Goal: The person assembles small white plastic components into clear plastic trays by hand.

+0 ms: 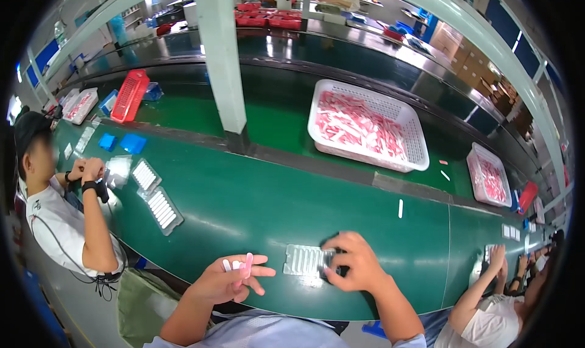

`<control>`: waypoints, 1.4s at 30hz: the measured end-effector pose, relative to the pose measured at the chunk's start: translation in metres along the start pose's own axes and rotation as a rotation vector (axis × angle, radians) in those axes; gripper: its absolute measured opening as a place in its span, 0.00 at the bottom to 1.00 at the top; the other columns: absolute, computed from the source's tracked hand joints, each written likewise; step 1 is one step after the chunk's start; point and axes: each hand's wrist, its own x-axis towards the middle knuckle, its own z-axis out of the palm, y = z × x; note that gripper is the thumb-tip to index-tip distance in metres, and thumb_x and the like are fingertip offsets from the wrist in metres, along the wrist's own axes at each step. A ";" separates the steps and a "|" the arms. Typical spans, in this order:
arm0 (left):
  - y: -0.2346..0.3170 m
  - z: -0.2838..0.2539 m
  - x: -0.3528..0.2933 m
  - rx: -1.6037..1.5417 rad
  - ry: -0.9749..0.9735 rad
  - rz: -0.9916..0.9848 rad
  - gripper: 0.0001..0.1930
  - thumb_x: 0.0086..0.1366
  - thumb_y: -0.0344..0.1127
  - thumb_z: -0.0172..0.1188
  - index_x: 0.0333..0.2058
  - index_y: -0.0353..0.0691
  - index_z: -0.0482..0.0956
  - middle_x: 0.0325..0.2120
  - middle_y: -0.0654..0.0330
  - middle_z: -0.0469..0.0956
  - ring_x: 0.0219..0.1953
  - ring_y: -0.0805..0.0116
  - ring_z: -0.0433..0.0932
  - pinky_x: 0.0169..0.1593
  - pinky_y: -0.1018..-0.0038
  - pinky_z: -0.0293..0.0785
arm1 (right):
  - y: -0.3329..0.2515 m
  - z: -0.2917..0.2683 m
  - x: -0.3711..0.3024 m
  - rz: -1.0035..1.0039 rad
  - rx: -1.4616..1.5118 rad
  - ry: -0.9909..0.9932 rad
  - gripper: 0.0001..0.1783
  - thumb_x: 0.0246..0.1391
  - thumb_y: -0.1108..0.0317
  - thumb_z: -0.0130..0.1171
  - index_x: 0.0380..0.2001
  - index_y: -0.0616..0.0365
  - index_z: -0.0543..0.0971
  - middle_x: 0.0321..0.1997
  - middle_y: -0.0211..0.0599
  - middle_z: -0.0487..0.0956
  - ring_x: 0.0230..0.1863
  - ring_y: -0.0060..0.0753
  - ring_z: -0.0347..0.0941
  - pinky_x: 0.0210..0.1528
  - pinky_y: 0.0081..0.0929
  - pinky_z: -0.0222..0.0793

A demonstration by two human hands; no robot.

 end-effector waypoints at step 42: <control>-0.010 0.026 0.017 0.172 0.056 -0.053 0.23 0.74 0.31 0.54 0.64 0.28 0.67 0.55 0.46 0.78 0.44 0.60 0.85 0.25 0.77 0.74 | -0.030 0.003 0.041 0.213 0.693 -0.165 0.07 0.57 0.78 0.64 0.39 0.60 0.86 0.29 0.41 0.86 0.26 0.28 0.81 0.30 0.25 0.76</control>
